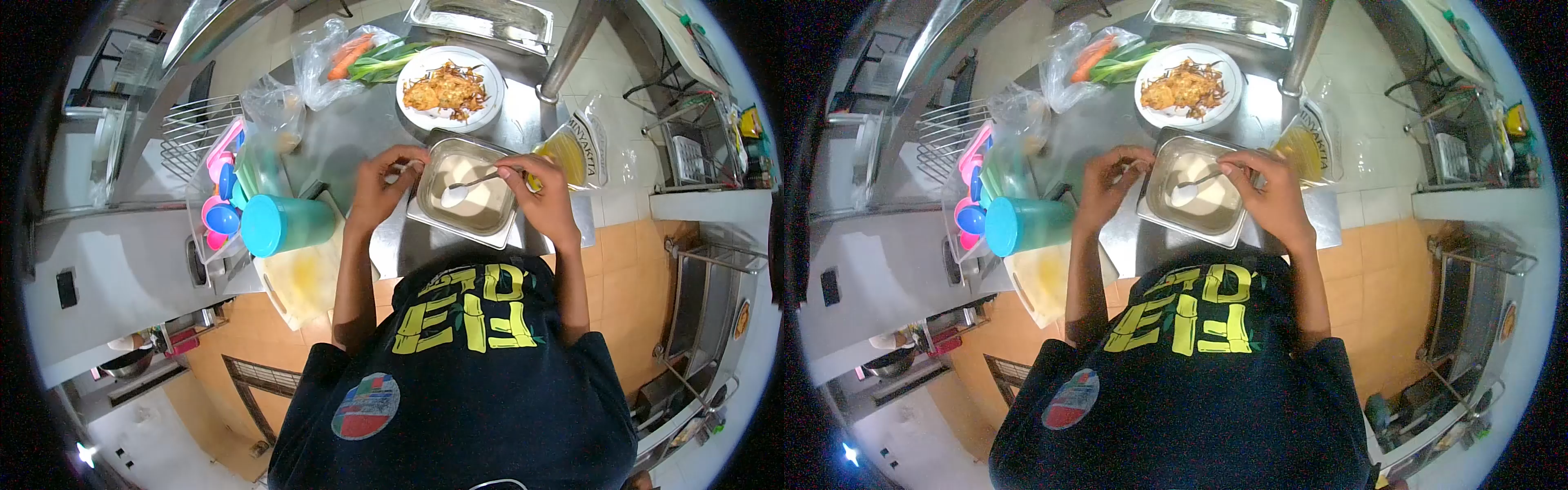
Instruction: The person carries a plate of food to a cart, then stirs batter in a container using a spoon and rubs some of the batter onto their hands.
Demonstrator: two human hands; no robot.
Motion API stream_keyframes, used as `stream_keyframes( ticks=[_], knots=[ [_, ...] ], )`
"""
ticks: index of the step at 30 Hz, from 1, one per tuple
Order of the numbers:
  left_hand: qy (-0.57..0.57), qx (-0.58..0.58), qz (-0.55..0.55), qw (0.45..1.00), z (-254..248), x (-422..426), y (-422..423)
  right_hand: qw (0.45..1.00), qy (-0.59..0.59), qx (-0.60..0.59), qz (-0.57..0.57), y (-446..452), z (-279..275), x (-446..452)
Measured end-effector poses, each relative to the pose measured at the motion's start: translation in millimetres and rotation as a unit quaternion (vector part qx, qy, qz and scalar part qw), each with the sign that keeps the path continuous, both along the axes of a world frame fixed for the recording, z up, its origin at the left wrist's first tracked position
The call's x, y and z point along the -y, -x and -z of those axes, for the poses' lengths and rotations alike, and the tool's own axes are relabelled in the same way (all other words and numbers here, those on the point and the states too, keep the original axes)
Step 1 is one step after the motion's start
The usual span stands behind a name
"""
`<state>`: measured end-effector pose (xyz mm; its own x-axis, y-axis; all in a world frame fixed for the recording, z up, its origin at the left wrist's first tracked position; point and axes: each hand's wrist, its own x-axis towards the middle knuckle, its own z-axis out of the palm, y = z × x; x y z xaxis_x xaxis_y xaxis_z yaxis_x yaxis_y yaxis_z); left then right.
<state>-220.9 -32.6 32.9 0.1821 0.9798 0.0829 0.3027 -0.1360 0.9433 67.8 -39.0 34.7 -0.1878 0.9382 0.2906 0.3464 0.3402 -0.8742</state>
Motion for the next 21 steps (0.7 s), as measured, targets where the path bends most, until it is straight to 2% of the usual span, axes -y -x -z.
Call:
stream_keyframes(
  ticks=[3,7,13,19,21],
  knots=[
    [0.115,0.092,-0.002,0.989,7,14,-1,1.000,0.022,0.000,-0.010,2,-2,-1],
    [0.081,0.163,-0.004,0.983,13,22,-17,1.000,0.019,0.005,-0.011,3,1,-1],
    [0.055,0.199,-0.019,0.978,17,24,-25,1.000,0.008,-0.008,-0.011,2,6,-2],
    [0.036,0.168,-0.065,0.983,20,25,-23,1.000,0.019,0.005,-0.002,1,2,-1],
    [0.072,0.185,-0.077,0.977,20,27,-20,1.000,0.016,0.007,0.001,0,4,-1]
  ],
)
